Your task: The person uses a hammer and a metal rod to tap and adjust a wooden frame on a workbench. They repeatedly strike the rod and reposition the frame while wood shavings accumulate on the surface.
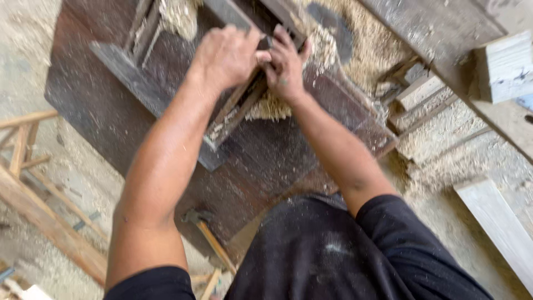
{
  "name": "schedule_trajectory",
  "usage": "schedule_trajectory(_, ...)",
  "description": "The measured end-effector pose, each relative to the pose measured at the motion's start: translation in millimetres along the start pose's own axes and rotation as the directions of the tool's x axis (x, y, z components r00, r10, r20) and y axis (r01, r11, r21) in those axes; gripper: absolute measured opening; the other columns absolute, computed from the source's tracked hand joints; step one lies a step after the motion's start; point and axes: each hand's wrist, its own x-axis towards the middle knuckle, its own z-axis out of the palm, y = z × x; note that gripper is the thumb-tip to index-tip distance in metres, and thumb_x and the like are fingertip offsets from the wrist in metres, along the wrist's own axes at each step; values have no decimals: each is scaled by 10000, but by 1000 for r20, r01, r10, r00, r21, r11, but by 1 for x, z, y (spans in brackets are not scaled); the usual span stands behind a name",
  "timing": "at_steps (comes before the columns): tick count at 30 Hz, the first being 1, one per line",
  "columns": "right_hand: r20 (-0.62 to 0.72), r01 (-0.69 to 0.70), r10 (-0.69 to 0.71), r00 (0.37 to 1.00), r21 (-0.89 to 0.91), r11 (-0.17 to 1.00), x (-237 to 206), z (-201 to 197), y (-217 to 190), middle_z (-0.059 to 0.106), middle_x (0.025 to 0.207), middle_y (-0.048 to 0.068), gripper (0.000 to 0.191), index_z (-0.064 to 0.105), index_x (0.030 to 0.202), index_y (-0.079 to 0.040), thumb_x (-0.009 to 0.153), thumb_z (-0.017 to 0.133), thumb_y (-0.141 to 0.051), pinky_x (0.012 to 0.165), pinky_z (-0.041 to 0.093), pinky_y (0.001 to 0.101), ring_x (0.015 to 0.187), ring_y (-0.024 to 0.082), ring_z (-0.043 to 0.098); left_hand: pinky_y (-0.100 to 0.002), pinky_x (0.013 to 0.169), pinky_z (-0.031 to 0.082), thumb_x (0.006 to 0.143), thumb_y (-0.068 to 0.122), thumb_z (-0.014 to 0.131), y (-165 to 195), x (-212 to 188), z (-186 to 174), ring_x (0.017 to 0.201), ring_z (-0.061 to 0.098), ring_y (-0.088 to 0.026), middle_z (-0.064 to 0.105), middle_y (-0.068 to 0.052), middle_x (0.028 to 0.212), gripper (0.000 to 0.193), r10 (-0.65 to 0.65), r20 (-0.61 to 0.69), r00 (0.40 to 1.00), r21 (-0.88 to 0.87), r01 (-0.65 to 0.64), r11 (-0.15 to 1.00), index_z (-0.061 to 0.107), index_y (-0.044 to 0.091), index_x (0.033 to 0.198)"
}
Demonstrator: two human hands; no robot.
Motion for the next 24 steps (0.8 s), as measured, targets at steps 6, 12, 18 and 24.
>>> schedule_trajectory(6,-112,20,-12,994,70,997,-4,15,3,729,1302,6,218,780,1161,-185,949,738,-213,1226,-107,600,1318,224,610,-341,510,521,1144,397,394,14,15,4,562,605,-190,603,-36,711,421,-418,455,786,-316,582,749,500,4,1253)
schedule_trajectory(12,-119,77,-72,990,38,996,-8,16,9,731,1307,-5,214,776,1186,-189,981,714,-196,1217,-109,591,1318,211,599,-291,563,605,1091,353,424,21,21,14,682,711,-176,699,-89,869,488,-606,477,637,-463,768,443,340,-24,1390)
schedule_trajectory(18,-105,46,-35,994,97,994,-7,19,14,729,1301,-24,263,770,1214,-189,969,683,-146,1243,-107,574,1322,193,613,-488,879,570,1047,443,463,16,3,-16,1049,682,-348,640,-186,1238,672,-352,454,818,-248,496,832,214,192,1618)
schedule_trajectory(24,-141,46,-23,990,159,986,-10,21,19,714,1303,34,234,748,1219,-120,997,694,-172,1239,-106,582,1294,203,624,-569,1173,293,853,628,603,-3,-19,-7,1492,335,-290,258,-84,1657,824,124,226,966,267,-184,946,432,253,1567)
